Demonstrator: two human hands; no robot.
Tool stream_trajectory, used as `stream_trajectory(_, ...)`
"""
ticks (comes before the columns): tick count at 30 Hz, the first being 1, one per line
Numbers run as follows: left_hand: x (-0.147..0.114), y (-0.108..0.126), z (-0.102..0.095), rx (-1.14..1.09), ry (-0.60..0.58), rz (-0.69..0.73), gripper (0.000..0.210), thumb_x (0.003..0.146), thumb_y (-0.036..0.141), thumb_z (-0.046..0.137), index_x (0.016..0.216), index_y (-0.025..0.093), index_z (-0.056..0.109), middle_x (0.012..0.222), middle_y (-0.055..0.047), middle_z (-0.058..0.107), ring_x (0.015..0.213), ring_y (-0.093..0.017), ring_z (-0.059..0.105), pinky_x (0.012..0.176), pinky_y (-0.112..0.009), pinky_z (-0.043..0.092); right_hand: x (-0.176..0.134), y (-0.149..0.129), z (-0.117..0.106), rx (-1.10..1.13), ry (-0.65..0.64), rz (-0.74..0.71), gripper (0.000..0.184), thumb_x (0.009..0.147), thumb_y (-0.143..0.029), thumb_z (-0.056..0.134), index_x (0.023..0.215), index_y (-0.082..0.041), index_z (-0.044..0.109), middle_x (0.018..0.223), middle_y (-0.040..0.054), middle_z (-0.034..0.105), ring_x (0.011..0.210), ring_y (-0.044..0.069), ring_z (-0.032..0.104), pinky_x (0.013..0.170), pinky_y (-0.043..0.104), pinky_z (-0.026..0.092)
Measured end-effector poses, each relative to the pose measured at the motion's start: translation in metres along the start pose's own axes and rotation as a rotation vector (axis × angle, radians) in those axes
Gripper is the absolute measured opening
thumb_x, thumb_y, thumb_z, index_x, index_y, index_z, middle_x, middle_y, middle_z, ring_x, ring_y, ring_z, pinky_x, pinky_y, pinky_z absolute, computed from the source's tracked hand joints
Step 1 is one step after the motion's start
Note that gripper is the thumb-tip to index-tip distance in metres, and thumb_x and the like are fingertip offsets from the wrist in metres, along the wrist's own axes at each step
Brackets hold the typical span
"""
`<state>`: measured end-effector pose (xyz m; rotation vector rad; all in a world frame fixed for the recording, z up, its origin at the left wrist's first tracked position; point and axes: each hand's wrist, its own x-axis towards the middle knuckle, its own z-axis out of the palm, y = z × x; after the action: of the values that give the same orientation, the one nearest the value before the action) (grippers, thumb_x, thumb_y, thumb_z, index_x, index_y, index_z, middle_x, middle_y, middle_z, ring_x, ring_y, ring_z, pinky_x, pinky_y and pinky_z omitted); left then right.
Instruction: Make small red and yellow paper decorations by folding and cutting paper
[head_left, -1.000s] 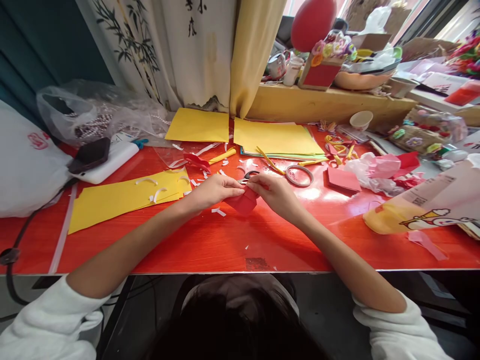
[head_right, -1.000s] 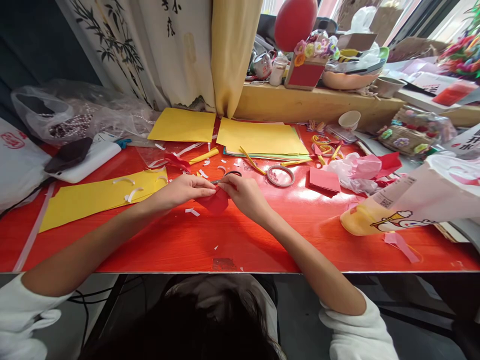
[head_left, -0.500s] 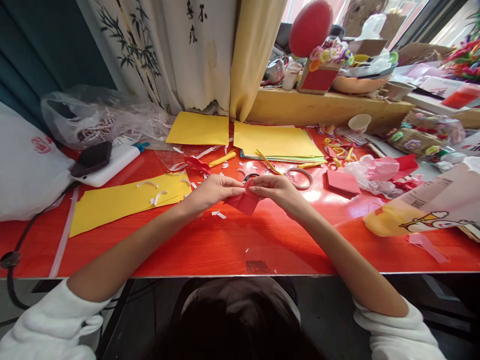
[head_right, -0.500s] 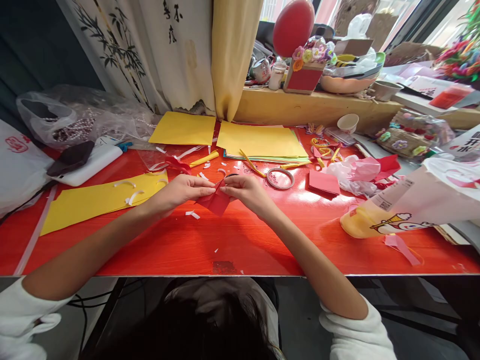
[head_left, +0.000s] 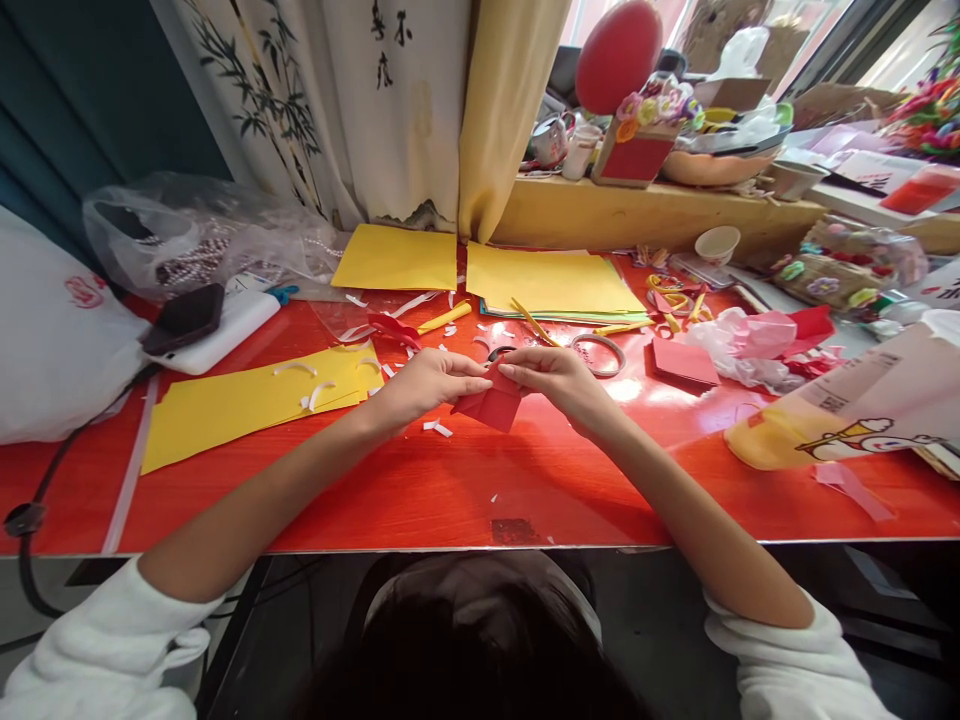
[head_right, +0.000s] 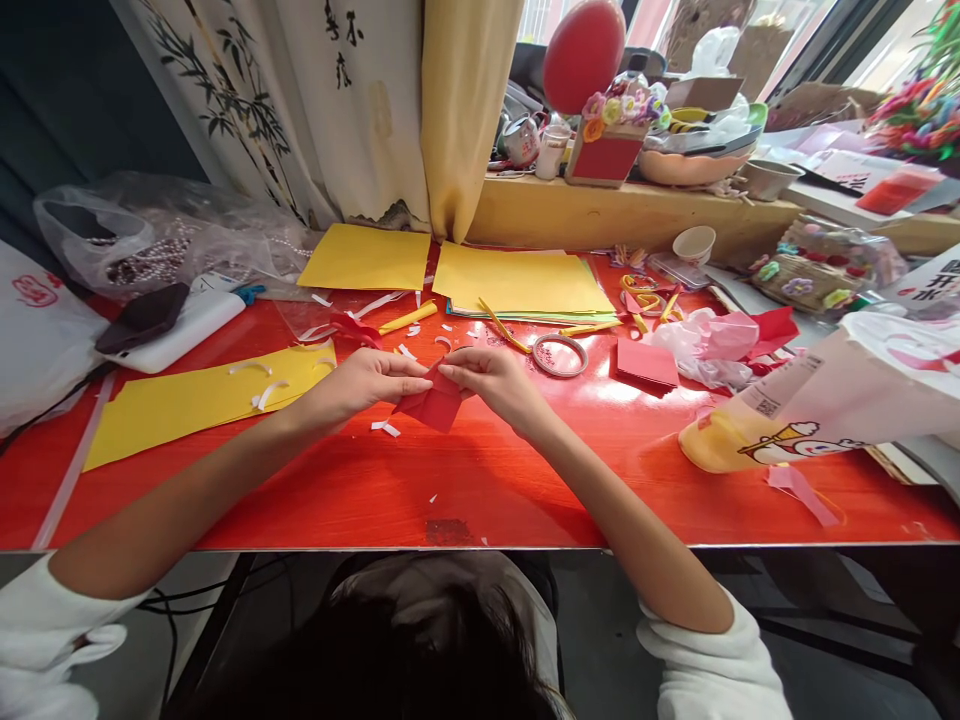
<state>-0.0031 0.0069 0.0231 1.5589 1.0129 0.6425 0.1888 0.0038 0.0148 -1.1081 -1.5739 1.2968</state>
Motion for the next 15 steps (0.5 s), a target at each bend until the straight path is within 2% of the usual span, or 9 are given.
stream_trajectory(7, -0.0012, 0.0021, 0.0015, -0.022, 0.008, -0.014, 0.024, 0.073, 0.031, 0.065, 0.081, 0.009, 0.065, 0.061, 0.001, 0.055, 0.055, -0.008, 0.046, 0.055, -0.022, 0.033, -0.0001, 0.0018, -0.0014, -0.022, -0.009, -0.044, 0.024, 0.075, -0.036, 0.067, 0.081, -0.013, 0.069, 0.075, 0.0034, 0.066, 0.069, 0.013, 0.059, 0.064, 0.025, 0.049)
stream_trajectory(15, -0.0015, 0.0015, 0.0031, -0.003, 0.004, -0.014, 0.023, 0.073, 0.032, 0.065, 0.080, 0.010, 0.067, 0.061, 0.000, 0.056, 0.055, -0.008, 0.047, 0.056, -0.023, 0.035, -0.0032, -0.0005, -0.0007, -0.143, -0.004, -0.068, 0.030, 0.080, -0.041, 0.062, 0.081, -0.013, 0.070, 0.075, 0.0043, 0.067, 0.068, 0.014, 0.060, 0.063, 0.026, 0.050)
